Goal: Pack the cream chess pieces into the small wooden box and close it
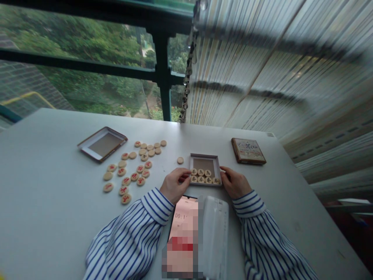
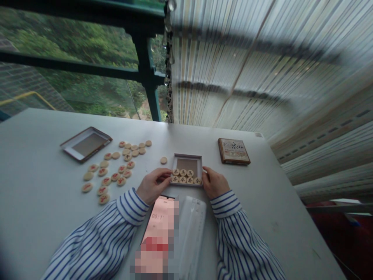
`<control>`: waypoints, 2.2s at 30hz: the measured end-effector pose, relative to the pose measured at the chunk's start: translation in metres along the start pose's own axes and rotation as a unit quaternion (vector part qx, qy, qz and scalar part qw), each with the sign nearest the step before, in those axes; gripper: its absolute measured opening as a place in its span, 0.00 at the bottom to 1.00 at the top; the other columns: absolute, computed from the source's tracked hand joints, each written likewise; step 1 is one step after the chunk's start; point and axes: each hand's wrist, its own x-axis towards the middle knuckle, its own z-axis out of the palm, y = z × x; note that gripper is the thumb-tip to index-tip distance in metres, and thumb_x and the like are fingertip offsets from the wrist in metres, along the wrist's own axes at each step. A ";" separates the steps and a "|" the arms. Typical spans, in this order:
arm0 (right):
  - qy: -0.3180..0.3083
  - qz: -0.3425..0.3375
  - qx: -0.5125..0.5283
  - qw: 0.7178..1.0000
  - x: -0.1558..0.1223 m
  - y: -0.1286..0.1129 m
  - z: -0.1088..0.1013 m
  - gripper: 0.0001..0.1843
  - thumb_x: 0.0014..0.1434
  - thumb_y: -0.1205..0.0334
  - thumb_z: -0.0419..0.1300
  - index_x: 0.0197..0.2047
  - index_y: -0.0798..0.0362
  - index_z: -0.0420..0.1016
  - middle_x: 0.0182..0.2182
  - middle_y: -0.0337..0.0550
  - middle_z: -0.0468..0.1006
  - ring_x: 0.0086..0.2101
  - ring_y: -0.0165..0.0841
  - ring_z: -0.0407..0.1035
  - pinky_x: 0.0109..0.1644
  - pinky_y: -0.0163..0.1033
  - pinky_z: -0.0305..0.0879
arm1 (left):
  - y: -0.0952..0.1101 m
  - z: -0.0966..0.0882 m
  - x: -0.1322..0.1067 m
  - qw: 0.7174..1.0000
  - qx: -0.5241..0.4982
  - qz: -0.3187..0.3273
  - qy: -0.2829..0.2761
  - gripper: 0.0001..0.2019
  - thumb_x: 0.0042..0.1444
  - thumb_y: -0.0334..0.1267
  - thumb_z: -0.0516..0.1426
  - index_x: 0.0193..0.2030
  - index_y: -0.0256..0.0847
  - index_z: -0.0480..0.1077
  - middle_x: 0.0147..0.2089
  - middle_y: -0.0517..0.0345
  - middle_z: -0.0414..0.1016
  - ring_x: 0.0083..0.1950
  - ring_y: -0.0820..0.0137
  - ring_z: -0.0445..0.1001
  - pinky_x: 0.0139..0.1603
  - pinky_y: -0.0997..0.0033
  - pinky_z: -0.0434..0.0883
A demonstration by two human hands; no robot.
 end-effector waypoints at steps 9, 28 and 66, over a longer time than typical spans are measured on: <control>0.080 0.012 0.050 0.995 0.002 0.008 0.002 0.18 0.55 0.56 0.48 0.43 0.54 0.72 0.23 0.41 0.76 0.26 0.32 0.70 0.33 0.36 0.64 | 0.006 -0.002 0.000 0.999 0.029 0.014 0.028 0.09 0.49 0.31 0.54 0.38 0.36 0.69 0.36 0.53 0.73 0.33 0.74 0.73 0.34 0.74 0.73; 0.101 -0.146 0.095 0.979 0.019 -0.063 -0.033 0.14 0.57 0.58 0.49 0.38 0.55 0.73 0.25 0.42 0.76 0.24 0.29 0.67 0.30 0.32 0.63 | 0.025 -0.083 -0.001 0.970 0.215 0.067 0.088 0.10 0.50 0.36 0.54 0.40 0.38 0.69 0.37 0.54 0.74 0.35 0.70 0.72 0.39 0.67 0.71; -0.078 -0.281 -0.061 0.955 0.062 -0.172 0.019 0.13 0.58 0.58 0.48 0.37 0.48 0.73 0.32 0.38 0.78 0.32 0.30 0.70 0.31 0.32 0.57 | -0.037 -0.134 0.028 0.922 0.379 -0.024 0.073 0.09 0.50 0.34 0.53 0.37 0.41 0.71 0.35 0.50 0.75 0.37 0.63 0.73 0.40 0.65 0.67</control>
